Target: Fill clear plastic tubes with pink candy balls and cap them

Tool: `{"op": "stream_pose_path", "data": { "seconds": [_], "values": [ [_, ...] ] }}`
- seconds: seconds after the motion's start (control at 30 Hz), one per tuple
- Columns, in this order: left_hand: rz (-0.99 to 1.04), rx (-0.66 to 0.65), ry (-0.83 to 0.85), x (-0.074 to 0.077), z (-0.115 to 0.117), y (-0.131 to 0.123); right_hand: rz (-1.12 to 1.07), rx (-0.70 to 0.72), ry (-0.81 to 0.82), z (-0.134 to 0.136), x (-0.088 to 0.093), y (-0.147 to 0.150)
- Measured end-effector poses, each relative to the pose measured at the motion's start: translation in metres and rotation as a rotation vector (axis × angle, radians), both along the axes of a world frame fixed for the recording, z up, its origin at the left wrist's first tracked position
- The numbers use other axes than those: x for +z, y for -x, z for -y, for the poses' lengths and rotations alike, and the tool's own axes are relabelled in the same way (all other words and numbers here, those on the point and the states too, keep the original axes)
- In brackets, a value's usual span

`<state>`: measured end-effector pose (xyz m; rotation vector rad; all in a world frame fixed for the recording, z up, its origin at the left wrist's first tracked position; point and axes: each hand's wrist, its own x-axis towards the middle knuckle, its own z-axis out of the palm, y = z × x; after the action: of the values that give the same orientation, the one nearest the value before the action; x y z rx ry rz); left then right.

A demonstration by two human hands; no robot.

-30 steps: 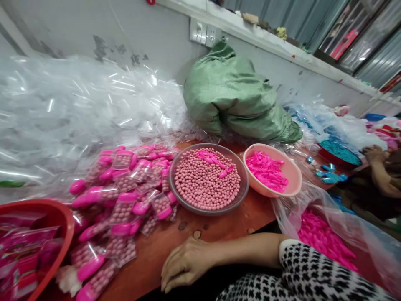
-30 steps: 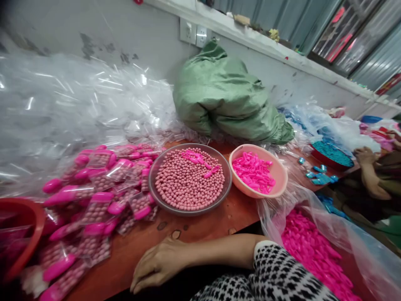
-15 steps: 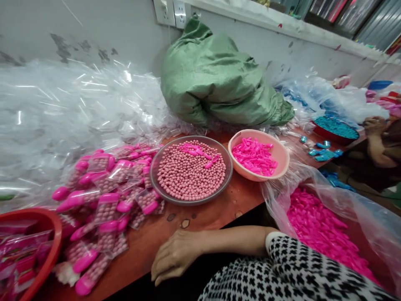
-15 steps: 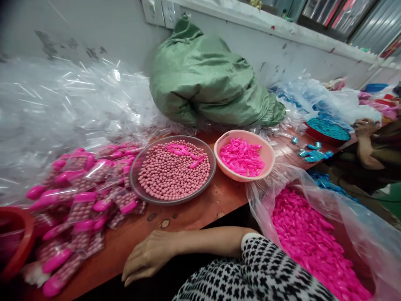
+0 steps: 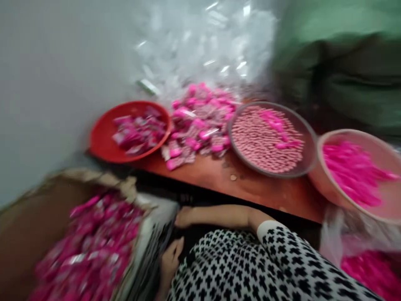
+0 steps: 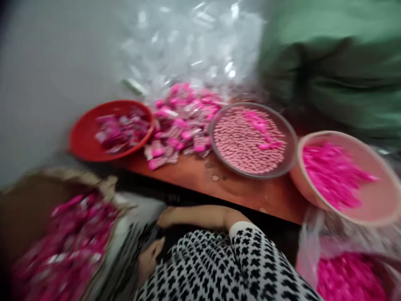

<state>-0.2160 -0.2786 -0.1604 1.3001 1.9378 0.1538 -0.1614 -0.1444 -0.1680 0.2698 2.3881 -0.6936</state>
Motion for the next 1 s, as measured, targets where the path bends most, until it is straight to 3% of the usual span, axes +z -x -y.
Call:
{"op": "stream_pose_path", "data": {
  "seconds": [0.1,0.2,0.3,0.5,0.63,0.77,0.9,1.0],
  "values": [
    [0.055,0.280,-0.014,-0.020,0.036,0.002,0.072,0.168,-0.008,-0.001,-0.023,0.021],
    [0.089,0.395,-0.066,-0.033,0.044,0.005,0.042,0.220,-0.040,-0.010,-0.042,0.020],
    [0.061,0.358,-0.022,-0.036,0.044,0.012,0.001,0.178,-0.057,-0.019,-0.051,0.009],
    [-0.050,0.105,0.264,-0.041,0.042,0.024,0.058,0.024,-0.067,-0.023,-0.060,0.003],
    [-0.140,0.059,0.195,-0.051,0.032,0.019,0.058,-0.019,-0.039,-0.028,-0.061,0.000],
    [-0.149,0.102,0.045,-0.078,0.010,0.010,0.017,-0.051,-0.005,-0.032,-0.064,-0.006],
    [-0.097,0.151,0.045,-0.111,-0.020,0.005,-0.029,-0.119,0.038,-0.039,-0.071,-0.013],
    [-0.072,0.151,0.031,-0.129,-0.039,0.004,-0.094,-0.212,0.062,-0.049,-0.077,-0.022]
  ]
}}
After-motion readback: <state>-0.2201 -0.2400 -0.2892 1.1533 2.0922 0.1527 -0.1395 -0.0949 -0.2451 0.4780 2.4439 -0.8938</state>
